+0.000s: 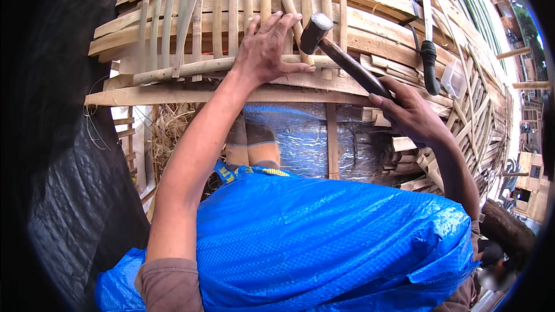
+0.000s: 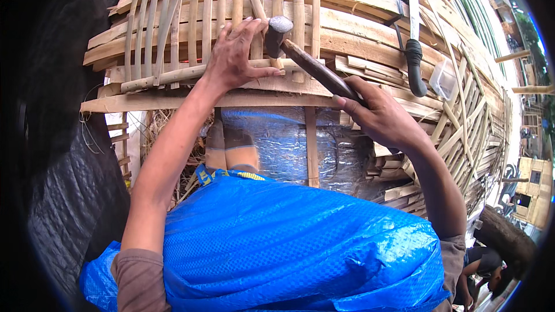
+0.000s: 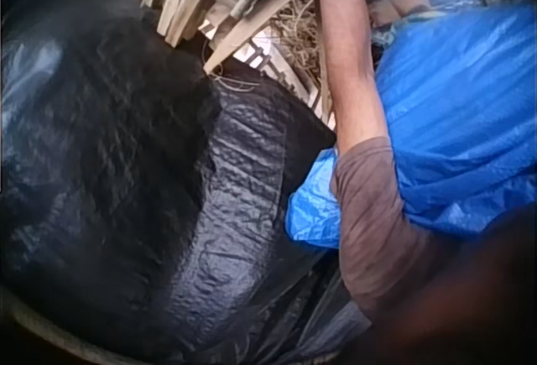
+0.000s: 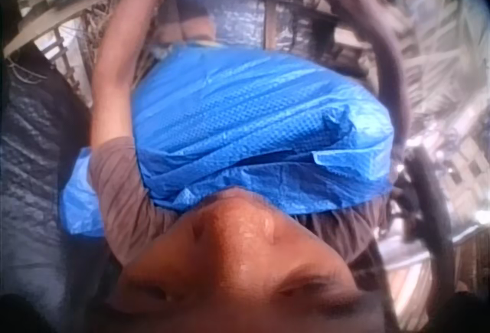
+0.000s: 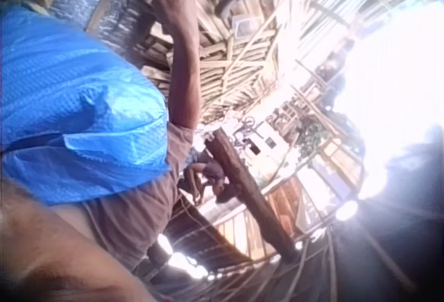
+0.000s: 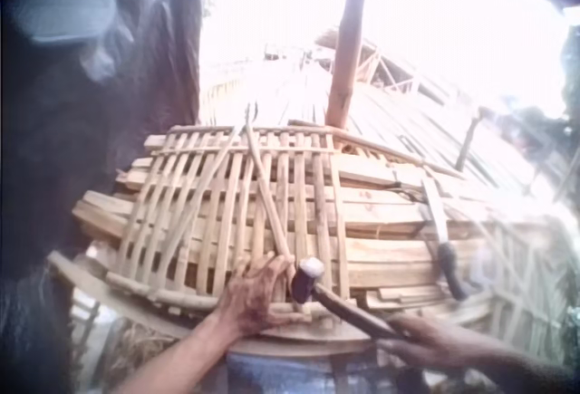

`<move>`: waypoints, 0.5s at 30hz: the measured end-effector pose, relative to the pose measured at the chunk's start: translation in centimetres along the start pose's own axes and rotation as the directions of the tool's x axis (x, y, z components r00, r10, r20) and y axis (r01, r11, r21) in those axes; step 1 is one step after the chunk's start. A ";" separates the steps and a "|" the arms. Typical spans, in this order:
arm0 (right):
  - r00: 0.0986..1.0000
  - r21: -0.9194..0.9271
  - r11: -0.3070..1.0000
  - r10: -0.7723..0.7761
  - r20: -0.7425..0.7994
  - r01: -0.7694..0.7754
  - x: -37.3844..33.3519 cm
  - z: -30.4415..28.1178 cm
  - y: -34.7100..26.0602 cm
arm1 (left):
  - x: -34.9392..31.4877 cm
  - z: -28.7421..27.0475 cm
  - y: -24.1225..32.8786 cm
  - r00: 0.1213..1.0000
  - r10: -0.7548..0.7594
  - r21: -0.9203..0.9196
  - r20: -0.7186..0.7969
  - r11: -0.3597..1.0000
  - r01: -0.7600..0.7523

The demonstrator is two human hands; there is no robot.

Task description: The person weaves bamboo strips through a pre-assembled frame, tapping them into place with a hammer to tighten the structure.

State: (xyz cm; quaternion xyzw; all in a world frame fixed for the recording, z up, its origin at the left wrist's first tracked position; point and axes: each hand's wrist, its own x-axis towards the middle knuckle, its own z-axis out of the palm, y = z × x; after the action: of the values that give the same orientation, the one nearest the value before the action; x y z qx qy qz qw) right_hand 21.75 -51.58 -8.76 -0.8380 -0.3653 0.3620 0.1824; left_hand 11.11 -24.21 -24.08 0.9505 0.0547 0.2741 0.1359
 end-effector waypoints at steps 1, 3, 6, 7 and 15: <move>1.000 0.013 1.000 0.018 -0.003 -0.018 -0.1 -0.1 -0.6 | 0.0 0.1 -0.1 1.000 0.011 0.005 -0.017 1.000 -0.011; 0.998 0.102 0.994 0.051 -0.044 -0.046 -0.3 -0.8 -1.8 | 0.0 0.2 -0.3 0.998 0.032 0.018 -0.046 0.999 -0.031; 0.998 0.154 0.988 0.018 -0.067 -0.007 -0.6 -1.7 -2.8 | -0.3 0.3 -0.4 0.999 0.025 0.015 -0.035 1.000 -0.024; 0.996 0.144 0.989 -0.007 -0.085 0.019 -0.7 -1.8 -2.9 | -0.3 0.2 -0.3 0.998 0.029 0.012 -0.048 1.000 -0.029; 0.994 0.000 1.000 0.016 -0.111 -0.016 -0.1 0.3 -2.0 | 0.1 0.1 -0.2 0.999 0.035 0.023 -0.041 0.999 -0.034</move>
State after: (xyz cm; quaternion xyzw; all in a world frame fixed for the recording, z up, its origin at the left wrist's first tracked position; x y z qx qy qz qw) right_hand 20.54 -50.31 -7.74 -0.8599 -0.3480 0.3159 0.1992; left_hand 11.24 -24.01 -24.19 0.9468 0.0442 0.2956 0.1192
